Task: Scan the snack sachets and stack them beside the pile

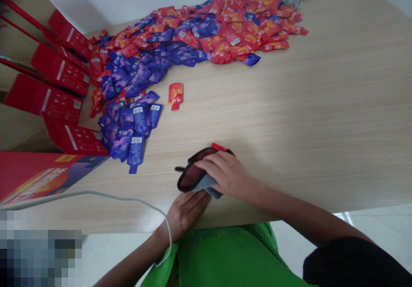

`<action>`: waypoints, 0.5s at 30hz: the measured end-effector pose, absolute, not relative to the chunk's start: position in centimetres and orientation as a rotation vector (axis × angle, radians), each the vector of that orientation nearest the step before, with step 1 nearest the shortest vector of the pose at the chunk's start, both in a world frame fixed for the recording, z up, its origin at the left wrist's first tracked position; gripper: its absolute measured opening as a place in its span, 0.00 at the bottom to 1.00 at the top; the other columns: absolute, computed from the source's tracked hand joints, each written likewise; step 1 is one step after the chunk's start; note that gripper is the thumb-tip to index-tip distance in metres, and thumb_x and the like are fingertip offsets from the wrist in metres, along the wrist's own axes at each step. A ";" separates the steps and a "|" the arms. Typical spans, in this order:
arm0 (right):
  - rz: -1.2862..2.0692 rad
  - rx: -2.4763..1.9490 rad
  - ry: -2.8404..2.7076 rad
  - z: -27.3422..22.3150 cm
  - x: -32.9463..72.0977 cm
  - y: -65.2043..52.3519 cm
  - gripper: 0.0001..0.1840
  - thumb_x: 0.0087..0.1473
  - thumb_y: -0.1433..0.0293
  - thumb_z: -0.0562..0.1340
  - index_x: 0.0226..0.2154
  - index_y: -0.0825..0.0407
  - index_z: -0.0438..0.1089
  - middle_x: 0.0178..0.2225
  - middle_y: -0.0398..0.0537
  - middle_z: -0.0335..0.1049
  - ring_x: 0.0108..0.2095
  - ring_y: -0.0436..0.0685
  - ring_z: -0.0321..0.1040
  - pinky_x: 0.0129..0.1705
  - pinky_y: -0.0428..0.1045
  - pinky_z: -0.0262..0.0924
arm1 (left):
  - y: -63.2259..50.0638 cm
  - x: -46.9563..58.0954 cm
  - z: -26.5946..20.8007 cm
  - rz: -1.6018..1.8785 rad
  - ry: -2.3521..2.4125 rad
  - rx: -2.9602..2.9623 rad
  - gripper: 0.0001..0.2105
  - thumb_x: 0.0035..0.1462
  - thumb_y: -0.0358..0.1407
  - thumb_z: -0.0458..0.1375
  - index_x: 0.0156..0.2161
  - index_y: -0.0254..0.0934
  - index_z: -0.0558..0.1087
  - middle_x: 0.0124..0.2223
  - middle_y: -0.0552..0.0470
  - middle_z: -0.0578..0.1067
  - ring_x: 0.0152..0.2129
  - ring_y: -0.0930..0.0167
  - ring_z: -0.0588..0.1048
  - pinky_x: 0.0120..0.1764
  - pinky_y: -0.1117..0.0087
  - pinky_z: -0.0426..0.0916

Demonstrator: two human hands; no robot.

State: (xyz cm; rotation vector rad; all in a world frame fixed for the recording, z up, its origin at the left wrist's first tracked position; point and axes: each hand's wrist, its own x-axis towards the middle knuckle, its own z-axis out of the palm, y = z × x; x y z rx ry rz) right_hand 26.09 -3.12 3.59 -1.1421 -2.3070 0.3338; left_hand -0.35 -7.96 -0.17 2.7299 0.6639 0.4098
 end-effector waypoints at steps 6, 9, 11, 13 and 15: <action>0.266 -1.202 -2.497 0.8 26.4 0.1 0.25 0.61 0.69 0.66 0.59 0.52 0.69 0.53 0.54 0.76 0.51 0.65 0.69 0.56 0.60 0.64 | -8.1 -0.2 -0.3 0.455 0.659 2.813 0.20 0.74 0.27 0.49 0.67 0.29 0.67 0.68 0.40 0.70 0.67 0.58 0.67 0.63 0.55 0.72; 0.135 -1.383 -2.404 1.7 29.3 3.8 0.28 0.59 0.71 0.68 0.61 0.54 0.68 0.54 0.58 0.74 0.53 0.68 0.68 0.55 0.61 0.65 | -7.9 0.0 -0.4 0.516 0.660 2.822 0.20 0.74 0.27 0.50 0.66 0.29 0.68 0.68 0.42 0.70 0.68 0.59 0.66 0.63 0.56 0.72; 0.062 -1.427 -2.316 3.1 30.2 4.9 0.29 0.59 0.70 0.67 0.62 0.55 0.67 0.56 0.60 0.73 0.53 0.69 0.68 0.56 0.62 0.65 | -7.8 0.2 -0.3 0.512 0.672 2.815 0.19 0.74 0.26 0.51 0.66 0.29 0.69 0.68 0.42 0.71 0.67 0.59 0.68 0.62 0.56 0.73; 0.047 -1.385 -2.221 4.3 29.7 4.4 0.29 0.61 0.68 0.66 0.63 0.54 0.66 0.57 0.60 0.73 0.54 0.69 0.68 0.56 0.62 0.64 | -7.8 0.3 -0.2 0.515 0.681 2.804 0.19 0.73 0.26 0.52 0.65 0.29 0.70 0.67 0.42 0.72 0.66 0.59 0.69 0.61 0.57 0.74; 0.101 -1.279 -2.221 4.7 28.1 2.4 0.28 0.62 0.67 0.65 0.63 0.54 0.66 0.56 0.59 0.73 0.54 0.68 0.68 0.57 0.61 0.64 | -7.8 0.5 -0.2 0.546 0.689 2.784 0.18 0.73 0.26 0.54 0.64 0.29 0.71 0.66 0.41 0.73 0.65 0.60 0.70 0.61 0.57 0.74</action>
